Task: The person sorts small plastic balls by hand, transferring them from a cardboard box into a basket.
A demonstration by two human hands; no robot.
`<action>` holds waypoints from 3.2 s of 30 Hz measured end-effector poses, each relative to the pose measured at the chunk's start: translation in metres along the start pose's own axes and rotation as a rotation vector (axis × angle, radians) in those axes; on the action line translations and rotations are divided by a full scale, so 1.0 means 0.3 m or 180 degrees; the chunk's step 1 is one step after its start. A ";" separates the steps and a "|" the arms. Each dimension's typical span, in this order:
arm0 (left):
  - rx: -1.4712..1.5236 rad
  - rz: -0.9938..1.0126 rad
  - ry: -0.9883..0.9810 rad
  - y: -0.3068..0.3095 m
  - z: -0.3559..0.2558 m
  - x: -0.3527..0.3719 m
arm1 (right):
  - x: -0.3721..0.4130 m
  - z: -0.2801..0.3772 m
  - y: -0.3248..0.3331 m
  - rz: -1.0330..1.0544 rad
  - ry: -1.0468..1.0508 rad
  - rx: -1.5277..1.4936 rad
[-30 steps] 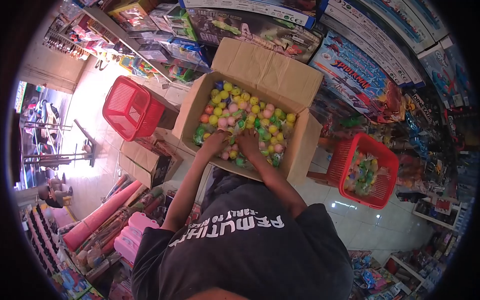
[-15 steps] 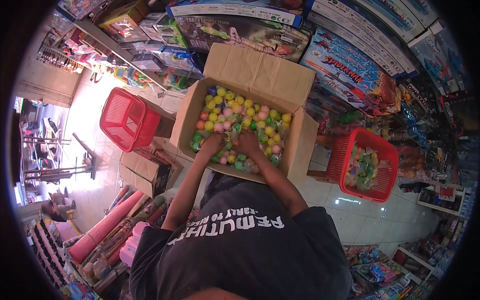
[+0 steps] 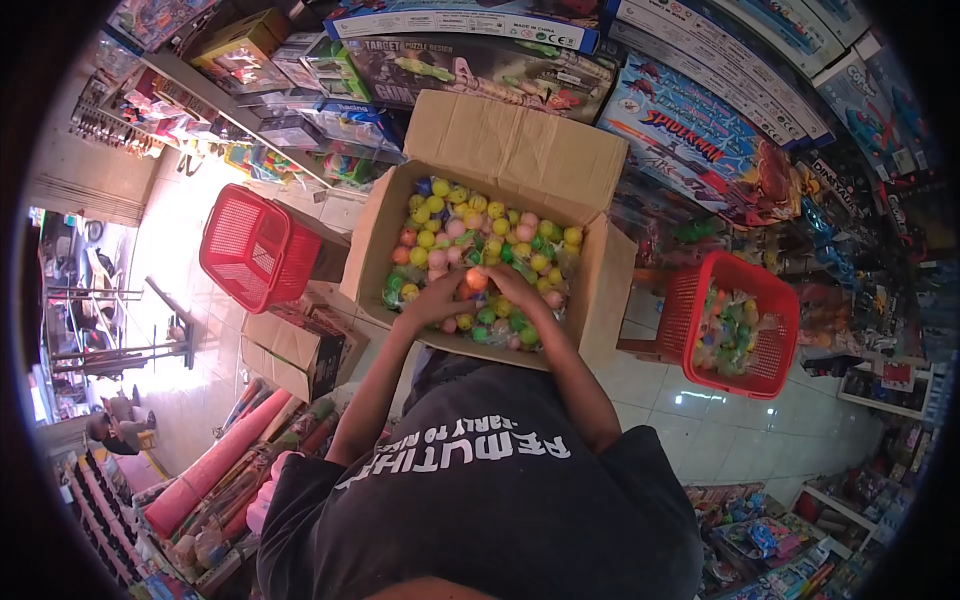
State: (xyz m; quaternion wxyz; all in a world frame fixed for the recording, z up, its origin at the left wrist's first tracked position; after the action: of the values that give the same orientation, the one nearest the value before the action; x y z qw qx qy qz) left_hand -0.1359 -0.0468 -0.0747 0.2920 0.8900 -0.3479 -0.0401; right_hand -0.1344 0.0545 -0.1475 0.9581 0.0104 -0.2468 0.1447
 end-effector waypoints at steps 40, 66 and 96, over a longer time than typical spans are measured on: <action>0.3169 -0.1846 0.1055 0.194 0.265 0.071 | -0.094 0.282 0.017 -0.1836 0.1740 0.2591; 0.4192 0.0081 0.0370 -0.187 -0.230 0.023 | 0.569 0.126 0.106 -0.2218 0.1339 -0.1028; 0.3701 0.1848 0.0759 -1.284 -0.995 -0.032 | 1.650 -0.298 0.766 -0.3637 0.1221 -0.0634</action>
State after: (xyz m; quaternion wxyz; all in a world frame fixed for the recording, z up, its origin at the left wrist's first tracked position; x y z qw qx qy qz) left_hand 0.1685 0.3324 -0.0403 -0.2006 0.7710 -0.5040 0.3336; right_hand 0.2567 0.4175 -0.0024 0.9080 0.0252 -0.0376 -0.4166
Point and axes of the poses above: each hand's wrist, its own x-axis away from the middle knuckle, its own y-axis out of the back of the hand, z = x × y, the point moved 10 cm from there along -x, towards the middle knuckle, and after that the axes turned 2 degrees about -y, right-handed, at the moved point
